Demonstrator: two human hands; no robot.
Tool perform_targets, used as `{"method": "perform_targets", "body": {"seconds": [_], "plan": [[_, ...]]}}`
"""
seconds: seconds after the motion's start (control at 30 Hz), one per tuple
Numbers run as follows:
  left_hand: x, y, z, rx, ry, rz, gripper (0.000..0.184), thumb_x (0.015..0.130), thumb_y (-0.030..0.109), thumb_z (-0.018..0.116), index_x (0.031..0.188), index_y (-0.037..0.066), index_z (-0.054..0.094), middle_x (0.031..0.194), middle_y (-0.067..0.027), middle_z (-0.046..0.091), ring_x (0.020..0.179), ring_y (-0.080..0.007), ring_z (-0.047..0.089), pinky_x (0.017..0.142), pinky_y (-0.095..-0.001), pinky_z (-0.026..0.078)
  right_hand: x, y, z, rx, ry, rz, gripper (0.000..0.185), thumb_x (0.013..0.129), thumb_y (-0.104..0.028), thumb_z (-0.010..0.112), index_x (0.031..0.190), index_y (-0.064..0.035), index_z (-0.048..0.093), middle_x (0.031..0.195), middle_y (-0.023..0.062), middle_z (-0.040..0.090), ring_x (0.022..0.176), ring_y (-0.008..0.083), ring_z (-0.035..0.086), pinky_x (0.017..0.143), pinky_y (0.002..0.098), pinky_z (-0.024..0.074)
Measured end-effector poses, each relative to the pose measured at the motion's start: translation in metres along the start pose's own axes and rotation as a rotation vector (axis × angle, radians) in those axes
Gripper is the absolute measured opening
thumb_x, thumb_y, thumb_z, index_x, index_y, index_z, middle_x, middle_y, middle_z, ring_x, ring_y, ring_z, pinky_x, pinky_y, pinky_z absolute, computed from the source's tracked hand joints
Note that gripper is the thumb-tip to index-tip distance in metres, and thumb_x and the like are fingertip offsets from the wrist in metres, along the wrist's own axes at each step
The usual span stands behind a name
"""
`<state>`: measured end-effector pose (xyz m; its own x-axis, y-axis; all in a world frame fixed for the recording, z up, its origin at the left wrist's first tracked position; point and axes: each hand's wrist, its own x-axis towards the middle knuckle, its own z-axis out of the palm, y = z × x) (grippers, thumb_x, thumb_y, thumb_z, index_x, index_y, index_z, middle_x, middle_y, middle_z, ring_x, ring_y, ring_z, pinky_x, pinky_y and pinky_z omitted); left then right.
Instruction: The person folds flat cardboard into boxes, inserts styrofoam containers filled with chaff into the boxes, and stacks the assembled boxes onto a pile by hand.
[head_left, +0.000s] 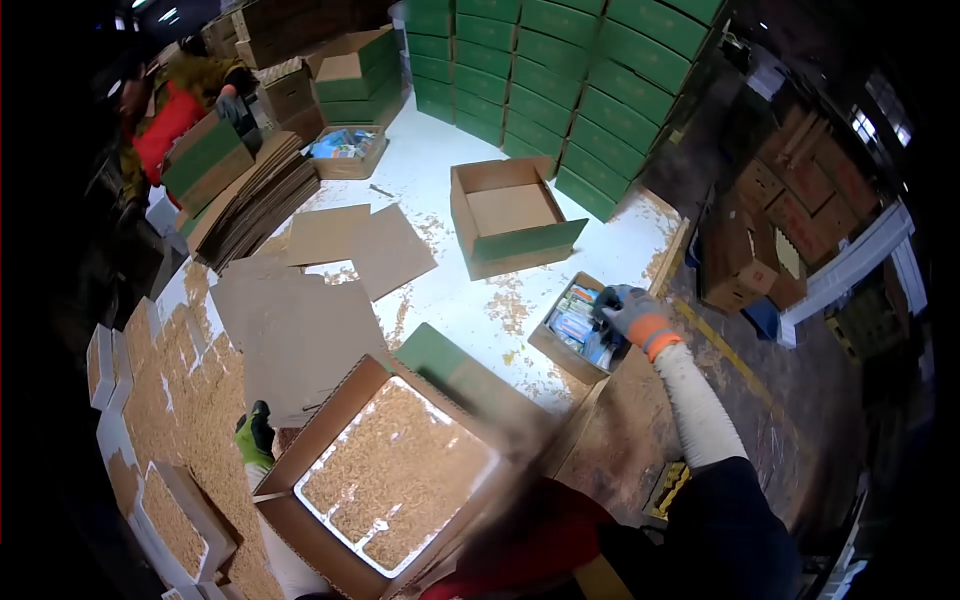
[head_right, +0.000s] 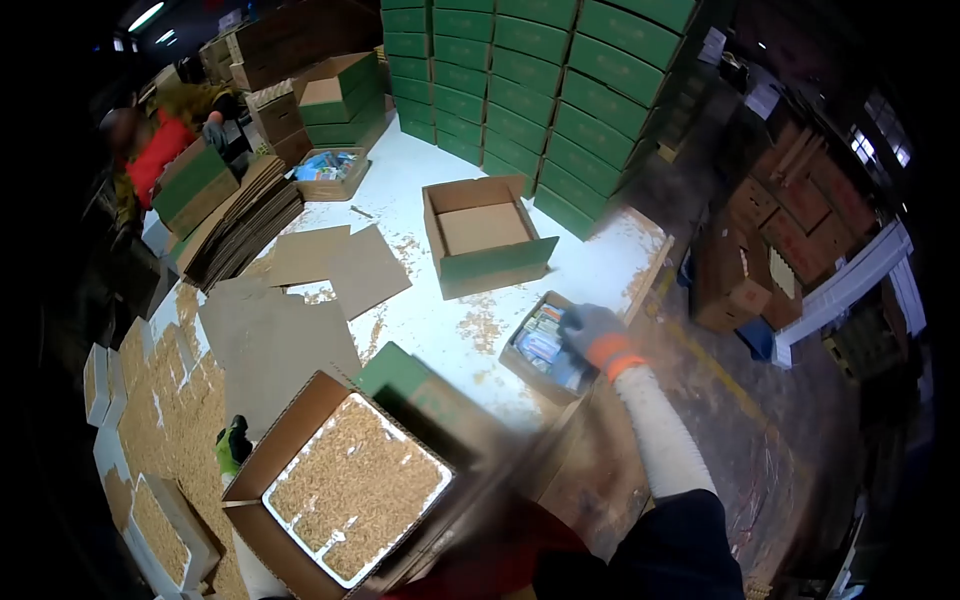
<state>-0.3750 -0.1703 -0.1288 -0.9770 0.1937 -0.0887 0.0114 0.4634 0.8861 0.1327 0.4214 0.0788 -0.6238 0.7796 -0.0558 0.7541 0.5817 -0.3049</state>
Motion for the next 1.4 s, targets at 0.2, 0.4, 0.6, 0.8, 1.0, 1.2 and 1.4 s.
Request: {"method": "perform_targets", "body": {"seconds": [0.2,0.4,0.6,0.8,1.0,1.2,1.4], "plan": [[0.022,0.008,-0.039,0.355,0.09,0.636,0.047,0.085,0.012,0.071,0.129,0.003,0.059,0.086,-0.0087,0.067,0.067,-0.024,0.061,0.058,-0.0346,0.049,0.029,0.013,0.079,0.014,0.104,0.022,0.023,0.077,-0.036,0.073,0.091,-0.0175,0.074,0.101,0.0093,0.069,0.098,0.0305,0.063,0.087,0.0392,0.0504],[-0.039,0.126,-0.127,-0.466,0.35,0.131,0.038,0.099,0.025,0.059,0.125,-0.003,0.062,0.112,-0.0088,0.067,0.095,-0.0164,0.065,0.079,-0.0304,0.054,0.02,0.014,0.06,0.021,0.022,-0.082,0.031,0.076,-0.033,0.077,0.1,-0.0137,0.073,0.11,0.0117,0.065,0.099,0.0287,0.064,0.087,0.039,0.0505],[-0.144,0.22,-0.125,-0.159,0.348,0.615,0.044,0.1,0.017,0.057,0.135,-0.009,0.052,0.135,-0.0158,0.058,0.12,-0.0207,0.058,0.103,-0.0338,0.046,0.029,0.031,0.064,0.672,-0.146,0.283,0.029,0.079,-0.029,0.073,0.093,-0.0044,0.075,0.093,0.0154,0.073,0.083,0.0271,0.07,0.078,0.0343,0.0534],[-0.231,0.276,-0.108,0.262,0.393,0.749,0.037,0.098,0.023,0.056,0.119,-0.007,0.063,0.12,-0.0183,0.065,0.109,-0.0289,0.063,0.094,-0.0367,0.048,0.036,0.058,0.074,0.276,0.093,-0.012,0.028,0.081,-0.033,0.07,0.09,-0.0076,0.076,0.086,0.0143,0.073,0.079,0.025,0.07,0.074,0.0345,0.0527],[-0.282,0.315,-0.099,0.315,0.286,0.796,0.029,0.096,0.015,0.057,0.116,-0.004,0.067,0.115,-0.017,0.067,0.104,-0.0279,0.064,0.091,-0.0362,0.049,0.019,0.009,0.041,0.584,0.688,-0.017,0.013,0.081,-0.016,0.071,0.088,-0.0044,0.07,0.082,0.0115,0.069,0.077,0.0222,0.065,0.075,0.0319,0.0505],[-0.329,0.348,-0.069,0.764,-0.211,1.319,0.041,0.076,0.015,0.062,0.117,0.012,0.063,0.124,-0.0132,0.062,0.109,-0.0343,0.06,0.085,-0.0424,0.05,-0.107,-0.2,0.02,0.332,0.305,-0.951,0.024,0.08,-0.015,0.072,0.101,-0.0058,0.065,0.113,0.0147,0.061,0.112,0.0319,0.054,0.099,0.0445,0.0415],[-0.346,0.306,-0.022,1.103,-0.906,1.078,0.029,0.083,0.018,0.058,0.111,0.013,0.064,0.106,-0.0061,0.061,0.101,-0.0265,0.059,0.081,-0.0361,0.051,-0.118,-0.22,-0.063,0.715,0.402,-0.749,0.02,0.088,0.001,0.059,0.106,-0.0038,0.066,0.107,0.0141,0.065,0.091,0.0272,0.064,0.08,0.033,0.0509]]}}
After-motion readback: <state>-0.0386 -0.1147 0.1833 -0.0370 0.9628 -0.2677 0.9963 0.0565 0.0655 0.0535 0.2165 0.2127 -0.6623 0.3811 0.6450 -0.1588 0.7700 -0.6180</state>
